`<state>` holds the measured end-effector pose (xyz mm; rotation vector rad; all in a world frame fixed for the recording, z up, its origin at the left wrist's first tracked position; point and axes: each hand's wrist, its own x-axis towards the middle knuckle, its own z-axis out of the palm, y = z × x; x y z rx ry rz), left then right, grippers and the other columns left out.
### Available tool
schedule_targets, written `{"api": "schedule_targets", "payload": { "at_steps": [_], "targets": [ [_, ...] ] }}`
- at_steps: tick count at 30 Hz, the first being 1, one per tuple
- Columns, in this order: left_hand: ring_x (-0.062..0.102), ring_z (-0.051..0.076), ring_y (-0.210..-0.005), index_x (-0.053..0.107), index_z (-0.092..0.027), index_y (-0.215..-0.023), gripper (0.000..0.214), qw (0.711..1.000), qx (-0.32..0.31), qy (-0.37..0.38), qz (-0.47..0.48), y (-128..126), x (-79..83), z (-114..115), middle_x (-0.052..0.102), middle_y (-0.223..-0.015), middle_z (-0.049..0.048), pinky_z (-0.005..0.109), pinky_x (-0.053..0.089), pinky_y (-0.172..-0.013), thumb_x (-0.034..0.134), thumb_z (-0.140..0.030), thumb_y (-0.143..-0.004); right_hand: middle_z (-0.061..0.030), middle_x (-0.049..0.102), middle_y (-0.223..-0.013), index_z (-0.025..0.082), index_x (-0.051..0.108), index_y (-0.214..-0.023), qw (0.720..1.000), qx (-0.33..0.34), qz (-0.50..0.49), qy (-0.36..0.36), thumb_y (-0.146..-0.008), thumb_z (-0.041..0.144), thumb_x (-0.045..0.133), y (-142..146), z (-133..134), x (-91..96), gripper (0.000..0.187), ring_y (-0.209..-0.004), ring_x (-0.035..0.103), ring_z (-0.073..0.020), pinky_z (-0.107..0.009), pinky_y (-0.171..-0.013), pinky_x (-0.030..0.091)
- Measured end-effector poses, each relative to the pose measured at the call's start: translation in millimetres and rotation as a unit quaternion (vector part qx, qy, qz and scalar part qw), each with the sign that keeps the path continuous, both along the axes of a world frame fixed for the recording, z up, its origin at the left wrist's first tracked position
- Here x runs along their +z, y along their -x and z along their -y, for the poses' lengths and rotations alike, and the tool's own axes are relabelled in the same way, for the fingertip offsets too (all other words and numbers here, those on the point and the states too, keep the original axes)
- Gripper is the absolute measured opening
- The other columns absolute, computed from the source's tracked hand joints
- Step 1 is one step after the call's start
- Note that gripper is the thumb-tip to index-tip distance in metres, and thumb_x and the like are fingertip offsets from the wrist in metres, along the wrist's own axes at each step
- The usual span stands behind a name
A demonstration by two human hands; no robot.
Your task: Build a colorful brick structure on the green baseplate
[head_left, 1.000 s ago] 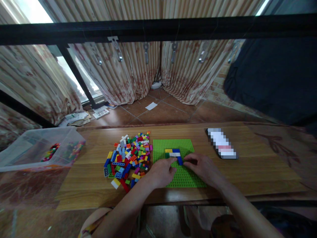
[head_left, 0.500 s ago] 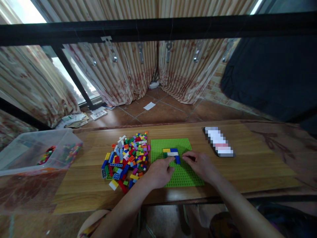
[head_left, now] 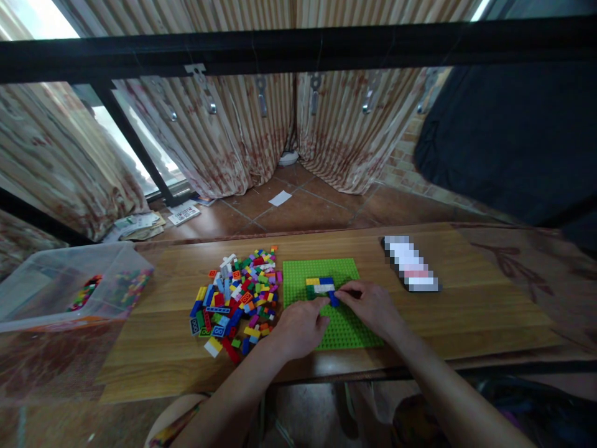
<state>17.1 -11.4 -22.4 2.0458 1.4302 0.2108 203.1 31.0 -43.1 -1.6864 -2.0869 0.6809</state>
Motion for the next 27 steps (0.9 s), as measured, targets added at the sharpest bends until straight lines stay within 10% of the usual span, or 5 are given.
{"api": "schedule_targets", "payload": {
  "at_steps": [27],
  "targets": [
    [0.069, 0.027, -0.082, 0.033, -0.017, -0.143, 0.051, 0.983, -0.054, -0.025, -0.174, -19, -1.0, 18, 0.071, -0.092, 0.0124, 0.036, 0.054, -0.069, 0.035, -0.019, -0.092, -0.0018, 0.075, -0.078, 0.025, 0.073, -0.077, 0.999, -0.051, 0.008, 0.013, -0.079, 0.044, 0.061, 7, -1, 1.3, 0.023, -0.076, 0.067, -0.0214, -0.032, -0.069, 0.046]
  ]
}}
